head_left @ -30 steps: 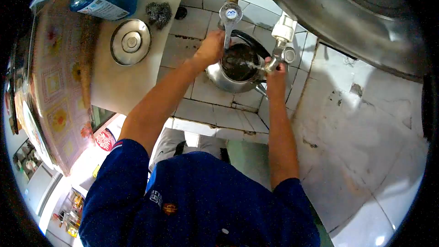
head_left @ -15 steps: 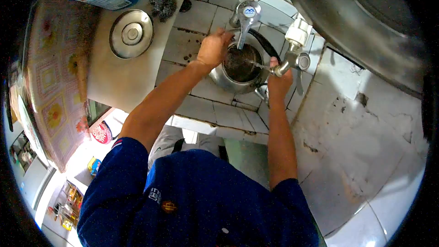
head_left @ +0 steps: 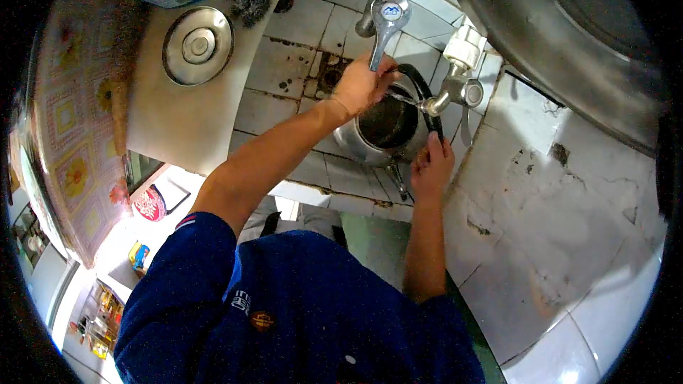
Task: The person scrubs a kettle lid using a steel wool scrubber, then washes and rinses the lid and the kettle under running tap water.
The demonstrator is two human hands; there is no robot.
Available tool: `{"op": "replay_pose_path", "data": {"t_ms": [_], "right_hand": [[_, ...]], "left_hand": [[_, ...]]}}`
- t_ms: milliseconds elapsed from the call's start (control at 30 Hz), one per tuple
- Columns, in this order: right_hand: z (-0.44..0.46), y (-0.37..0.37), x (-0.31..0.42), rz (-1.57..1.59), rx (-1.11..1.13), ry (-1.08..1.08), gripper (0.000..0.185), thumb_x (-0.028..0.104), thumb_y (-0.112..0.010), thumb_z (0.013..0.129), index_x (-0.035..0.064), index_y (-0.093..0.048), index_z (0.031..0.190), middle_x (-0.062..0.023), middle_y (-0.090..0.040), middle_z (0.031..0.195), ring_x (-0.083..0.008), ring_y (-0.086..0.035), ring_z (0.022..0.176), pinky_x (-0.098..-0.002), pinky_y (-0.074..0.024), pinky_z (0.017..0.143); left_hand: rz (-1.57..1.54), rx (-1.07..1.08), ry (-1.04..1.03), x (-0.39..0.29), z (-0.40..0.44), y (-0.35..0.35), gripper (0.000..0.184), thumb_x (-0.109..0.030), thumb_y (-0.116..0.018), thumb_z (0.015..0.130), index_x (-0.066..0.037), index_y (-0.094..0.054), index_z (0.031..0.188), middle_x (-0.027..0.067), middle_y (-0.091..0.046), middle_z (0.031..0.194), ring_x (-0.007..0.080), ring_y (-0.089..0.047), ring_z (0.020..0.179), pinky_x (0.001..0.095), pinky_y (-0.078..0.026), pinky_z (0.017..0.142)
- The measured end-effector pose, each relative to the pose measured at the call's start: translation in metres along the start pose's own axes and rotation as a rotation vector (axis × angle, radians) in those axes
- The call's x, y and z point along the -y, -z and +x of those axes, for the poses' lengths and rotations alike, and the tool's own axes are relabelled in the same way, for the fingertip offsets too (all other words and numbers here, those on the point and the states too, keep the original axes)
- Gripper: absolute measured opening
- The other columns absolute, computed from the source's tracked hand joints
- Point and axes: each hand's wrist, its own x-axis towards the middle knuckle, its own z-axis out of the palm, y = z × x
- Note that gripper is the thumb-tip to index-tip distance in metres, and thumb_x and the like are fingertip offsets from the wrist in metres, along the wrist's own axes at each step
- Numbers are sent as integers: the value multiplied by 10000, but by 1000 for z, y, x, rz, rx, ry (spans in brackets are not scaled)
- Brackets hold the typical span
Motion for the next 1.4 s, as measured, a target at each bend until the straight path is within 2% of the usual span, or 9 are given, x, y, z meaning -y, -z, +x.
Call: {"op": "replay_pose_path", "data": {"t_ms": [367, 533, 567, 633, 733, 867, 1067, 1300, 1400], "right_hand": [[-22, 29, 12, -81, 76, 68, 290, 336, -612, 974, 134, -487, 809, 42, -365, 573, -75, -339, 446, -257, -260, 385], [1, 14, 10, -363, 90, 124, 318, 371, -613, 972, 100, -550, 819, 32, -399, 601, -85, -370, 475, -273, -296, 432], [16, 8, 3, -487, 149, 268, 344, 383, -617, 969, 77, -571, 818, 24, -426, 616, -90, -380, 495, -290, -299, 449], [38, -5, -12, -604, 208, 402, 373, 395, -620, 965, 54, -591, 818, 16, -454, 631, -95, -390, 515, -306, -302, 465], [64, -37, -24, -654, 273, 883, 452, 412, -625, 959, 14, -608, 746, 6, -506, 638, -108, -401, 555, -324, -322, 500], [66, -84, -7, -501, 280, 667, 499, 421, -628, 953, -4, -581, 696, -40, -479, 593, -146, -404, 582, -351, -357, 562], [56, -105, 7, -368, 407, 616, 474, 391, -660, 938, 17, -556, 667, -24, -495, 625, -121, -454, 633, -338, -384, 614], [112, -118, -57, 44, 36, 558, 395, 321, -656, 911, 50, -558, 640, -37, -557, 682, -153, -497, 708, -316, -398, 711], [150, -114, -119, 228, -50, 797, 178, 177, -559, 970, 14, -619, 1013, -173, -646, 937, -268, -612, 835, -420, -462, 771]], "left_hand": [[140, 54, -89, -33, -4, -5, 350, 41, -669, 769, -93, -648, 1092, 103, -645, 910, 306, -640, 865, 377, -519, 718], [-698, 130, 266, -25, -12, 17, 309, 50, -657, 784, -44, -674, 1078, 98, -685, 970, 136, -625, 870, 288, -503, 777], [-539, 126, 123, -19, -10, 31, 433, 82, -647, 753, -46, -634, 1167, 71, -663, 1101, 155, -615, 940, 293, -504, 824], [-265, 238, 389, -29, -10, 73, 366, -43, -751, 737, -25, -663, 1092, 101, -690, 923, 182, -638, 825, 338, -522, 769], [-3, 354, 304, -37, -7, 121, 379, -214, -835, 713, -9, -690, 998, 144, -676, 778, 199, -633, 723, 360, -519, 709], [247, 556, 317, -37, -2, 146, 501, -525, -754, 758, -62, -730, 949, 202, -690, 841, 376, -666, 804, 436, -502, 746], [316, 587, 356, -39, -8, 150, 461, -433, -754, 818, -44, -700, 1059, 161, -725, 880, 301, -710, 796, 413, -539, 755], [119, 648, 228, -42, -10, 122, 416, -397, -726, 821, -17, -669, 979, 239, -667, 846, 396, -651, 820, 463, -485, 740], [-46, 562, 183, -35, -14, 100, 368, -347, -717, 852, 3, -650, 946, 229, -658, 819, 393, -637, 784, 430, -483, 723]]}}
